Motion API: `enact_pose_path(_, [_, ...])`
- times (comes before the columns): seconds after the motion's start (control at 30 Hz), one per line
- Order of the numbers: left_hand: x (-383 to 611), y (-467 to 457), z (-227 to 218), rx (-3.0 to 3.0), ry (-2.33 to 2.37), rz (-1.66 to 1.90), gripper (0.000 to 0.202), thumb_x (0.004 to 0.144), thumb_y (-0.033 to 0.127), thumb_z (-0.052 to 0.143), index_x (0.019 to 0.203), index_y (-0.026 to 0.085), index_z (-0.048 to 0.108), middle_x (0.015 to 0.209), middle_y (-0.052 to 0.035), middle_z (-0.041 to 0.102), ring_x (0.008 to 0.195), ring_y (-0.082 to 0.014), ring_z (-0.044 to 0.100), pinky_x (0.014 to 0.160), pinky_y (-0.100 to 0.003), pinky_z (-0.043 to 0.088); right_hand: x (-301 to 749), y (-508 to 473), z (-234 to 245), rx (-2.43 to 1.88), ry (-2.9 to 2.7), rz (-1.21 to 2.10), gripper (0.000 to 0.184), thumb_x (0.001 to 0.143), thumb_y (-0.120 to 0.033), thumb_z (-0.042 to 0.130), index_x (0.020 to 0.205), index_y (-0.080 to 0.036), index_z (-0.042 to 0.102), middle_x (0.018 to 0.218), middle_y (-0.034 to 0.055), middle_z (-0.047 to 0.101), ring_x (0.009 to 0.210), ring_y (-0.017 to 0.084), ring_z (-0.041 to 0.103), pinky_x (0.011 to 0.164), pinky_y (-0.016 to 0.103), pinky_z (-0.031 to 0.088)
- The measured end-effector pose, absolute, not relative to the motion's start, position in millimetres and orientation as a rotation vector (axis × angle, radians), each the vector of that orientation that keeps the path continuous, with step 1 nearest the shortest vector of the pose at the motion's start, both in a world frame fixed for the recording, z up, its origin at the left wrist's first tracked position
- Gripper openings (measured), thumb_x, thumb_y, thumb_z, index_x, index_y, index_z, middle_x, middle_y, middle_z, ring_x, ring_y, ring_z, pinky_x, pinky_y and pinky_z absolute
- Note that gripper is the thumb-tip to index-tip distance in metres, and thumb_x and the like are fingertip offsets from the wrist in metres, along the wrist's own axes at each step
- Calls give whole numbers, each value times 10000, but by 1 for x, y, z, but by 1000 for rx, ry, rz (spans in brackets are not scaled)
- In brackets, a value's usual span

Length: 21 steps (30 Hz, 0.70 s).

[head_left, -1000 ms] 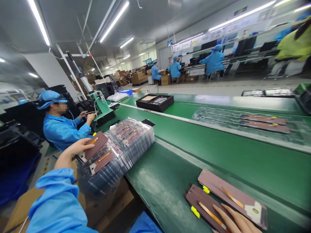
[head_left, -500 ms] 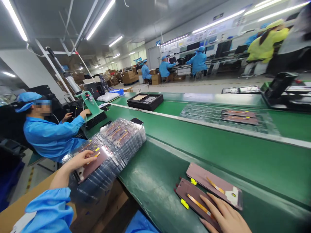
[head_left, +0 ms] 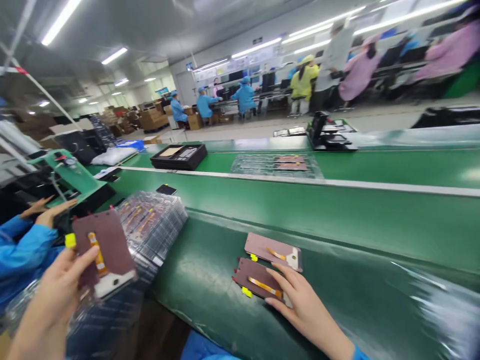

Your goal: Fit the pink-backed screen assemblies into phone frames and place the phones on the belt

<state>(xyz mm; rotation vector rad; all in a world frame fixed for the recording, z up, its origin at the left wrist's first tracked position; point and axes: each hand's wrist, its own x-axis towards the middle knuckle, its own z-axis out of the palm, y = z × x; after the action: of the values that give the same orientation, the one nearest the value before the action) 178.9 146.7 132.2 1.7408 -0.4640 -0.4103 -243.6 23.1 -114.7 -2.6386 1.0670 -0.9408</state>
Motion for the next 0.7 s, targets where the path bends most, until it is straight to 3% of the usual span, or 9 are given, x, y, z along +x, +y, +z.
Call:
enact_pose_path(0.1, [117,109,79,1661,-485,-774,635,393,398,910,902,116,656,816,-73,751,669,-193,686,527,-210,533,-232,35,-86,-2405,1121,-1069,356,1003,-397,501,1306,-211,490,1332,117,571,1212,227,578,967,371,523])
enact_pose_path(0.17, [67,86,38,1563,-464,-979,649,415,392,902,938,115,632,818,-71,747,674,-197,693,544,-230,545,-222,41,-71,-2277,1155,-1088,311,989,-398,519,1221,-191,496,1280,127,600,1162,219,608,917,348,543])
enact_pose_path(0.3, [-15,60,-22,1353,-488,-1306,676,540,395,878,1081,129,573,948,-106,741,779,-246,716,606,-322,595,-204,45,-53,-2327,1266,-874,569,693,-555,819,975,-149,537,1377,226,502,1228,379,530,952,500,503])
enact_pose_path(0.37, [-36,57,-35,1274,-470,-1380,663,587,384,871,1114,142,551,963,-103,733,804,-242,717,632,-318,595,-199,44,-50,-2356,1337,-750,547,646,-475,864,930,-138,541,1397,241,467,1208,405,525,957,537,482])
enact_pose_path(0.47, [-48,60,-44,1192,-464,-1434,626,621,356,872,1113,157,541,1033,-103,717,900,-235,711,696,-299,592,-195,42,-49,-2329,1340,-657,328,732,-223,751,972,-134,547,1361,205,482,1171,338,552,958,477,489])
enact_pose_path(0.6, [-48,65,-53,1225,-451,-1450,600,604,390,885,1058,166,563,1021,-92,711,903,-220,697,725,-305,584,-196,39,-50,-2286,1207,-633,366,686,-156,695,1014,-140,533,1374,185,437,1203,317,520,980,440,480])
enact_pose_path(0.7, [-25,66,-51,1286,-669,-1454,665,590,469,867,1123,166,610,1066,-118,704,970,-241,682,777,-306,560,-205,33,-53,-2277,1146,-695,376,675,-66,604,1030,-155,520,1317,155,461,1233,297,486,984,420,466])
